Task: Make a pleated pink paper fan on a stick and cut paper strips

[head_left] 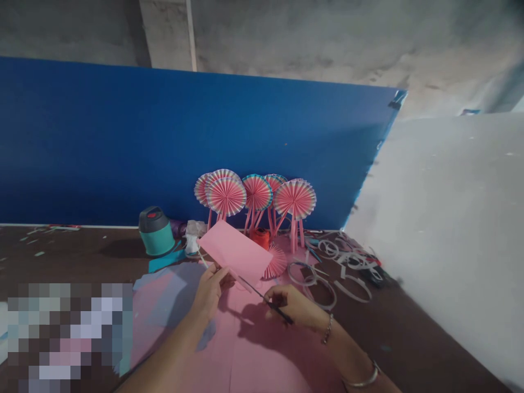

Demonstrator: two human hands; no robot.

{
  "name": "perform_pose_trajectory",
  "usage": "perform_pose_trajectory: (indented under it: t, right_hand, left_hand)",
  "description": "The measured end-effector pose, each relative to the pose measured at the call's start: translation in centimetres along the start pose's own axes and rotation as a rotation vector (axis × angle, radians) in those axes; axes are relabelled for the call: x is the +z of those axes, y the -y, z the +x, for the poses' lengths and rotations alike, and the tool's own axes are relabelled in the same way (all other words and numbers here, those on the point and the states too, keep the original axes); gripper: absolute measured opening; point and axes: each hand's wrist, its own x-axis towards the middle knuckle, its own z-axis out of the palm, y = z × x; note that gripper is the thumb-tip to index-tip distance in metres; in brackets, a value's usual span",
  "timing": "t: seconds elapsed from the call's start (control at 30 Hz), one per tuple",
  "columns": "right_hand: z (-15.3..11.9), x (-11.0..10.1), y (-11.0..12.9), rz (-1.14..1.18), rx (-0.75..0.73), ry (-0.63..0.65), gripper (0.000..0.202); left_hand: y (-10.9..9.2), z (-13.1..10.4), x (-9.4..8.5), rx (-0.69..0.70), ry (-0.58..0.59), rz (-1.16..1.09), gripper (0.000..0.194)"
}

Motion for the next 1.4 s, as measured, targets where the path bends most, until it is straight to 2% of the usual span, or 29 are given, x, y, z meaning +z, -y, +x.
perform_pose_trajectory:
  t: [0.23,0.43,0.6,0.9,1.1,1.4]
  right_hand:
    - [0.2,-0.1,-0.3,0.020,-0.009,0.006,0.030]
    - [0.6,0.0,-1.0,0.053,-0.039,0.044,0.035]
    - [0.8,0.1,-1.6,0.070,-0.047,0.022,0.035]
    - [0.7,0.3,-1.1,0.068,-0.024,-0.008,0.033]
    - [0.9,0.2,-1.4,0.077,-0.062,0.012,0.033]
    - [0.4,0.2,-0.7,0.065,-0.040,0.012,0.034]
  left_hand:
    - [-0.3,-0.1,0.2,-0.012,-0.012,-0.003,0.033]
    - [-0.1,-0.5,0.5,-0.035,0.032,0.016,0.032]
    - [0.0,-0.4,0.5,-0.036,0.042,0.012,0.030]
    - [-0.1,-0.5,0.5,-0.023,0.039,0.064,0.029]
    - [-0.4,-1.2,1.1,-0.041,0.091,0.068,0.030]
    - [-0.2,-1.1,1.0,-0.046,0.074,0.070,0.031]
